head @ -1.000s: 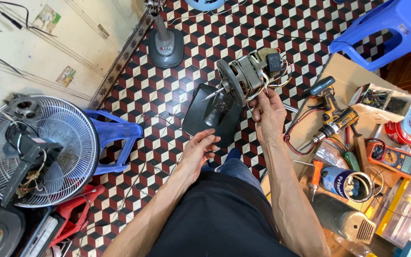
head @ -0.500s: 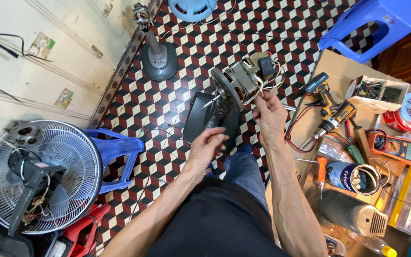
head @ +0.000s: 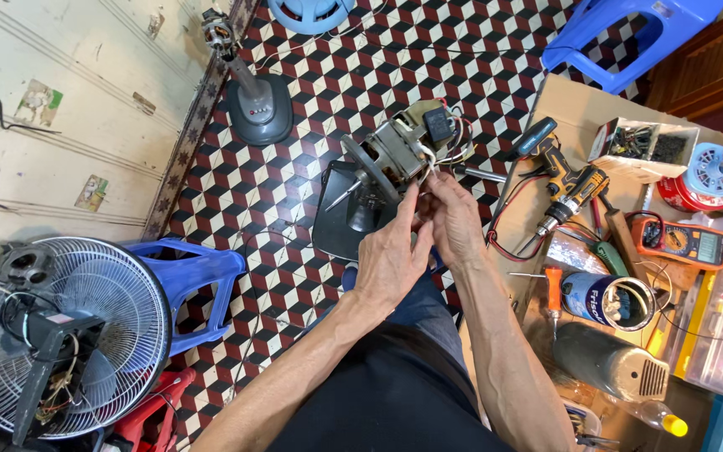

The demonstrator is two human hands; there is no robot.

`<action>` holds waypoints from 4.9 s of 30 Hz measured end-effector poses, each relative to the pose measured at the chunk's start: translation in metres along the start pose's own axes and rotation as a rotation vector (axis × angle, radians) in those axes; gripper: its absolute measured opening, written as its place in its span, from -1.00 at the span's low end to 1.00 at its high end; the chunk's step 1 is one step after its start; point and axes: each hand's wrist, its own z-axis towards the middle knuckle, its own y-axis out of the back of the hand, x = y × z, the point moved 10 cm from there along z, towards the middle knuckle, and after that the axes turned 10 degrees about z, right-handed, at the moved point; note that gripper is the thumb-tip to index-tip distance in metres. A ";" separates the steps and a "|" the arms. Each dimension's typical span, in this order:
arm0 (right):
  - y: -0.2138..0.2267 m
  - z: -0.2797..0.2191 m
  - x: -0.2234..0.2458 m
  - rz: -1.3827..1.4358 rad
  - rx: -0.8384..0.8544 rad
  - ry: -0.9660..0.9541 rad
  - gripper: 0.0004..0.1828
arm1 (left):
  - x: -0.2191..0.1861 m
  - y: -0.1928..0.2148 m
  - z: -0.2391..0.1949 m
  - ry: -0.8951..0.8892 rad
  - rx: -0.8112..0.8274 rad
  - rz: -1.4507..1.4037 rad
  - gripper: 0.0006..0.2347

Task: The person repairs a disassembled fan motor by stripping, twisting, and taping wires, then using a heat gun to shrink-wrap the connections. They handle pliers, scissors, electrical tape, and a heat gun while working at a cluttered workbench.

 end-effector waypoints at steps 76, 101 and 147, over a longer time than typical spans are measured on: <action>0.015 -0.027 0.037 -0.300 -0.094 -0.069 -0.81 | 0.072 -0.117 -0.015 0.963 0.147 -1.481 -0.84; 0.034 -0.043 0.028 -0.482 -0.095 0.294 -0.74 | 0.078 -0.097 -0.011 0.845 0.169 -1.425 -0.82; 0.420 -0.232 -0.110 -0.655 -1.040 -0.052 -0.37 | 0.053 -0.108 -0.003 0.687 0.414 -1.197 -0.73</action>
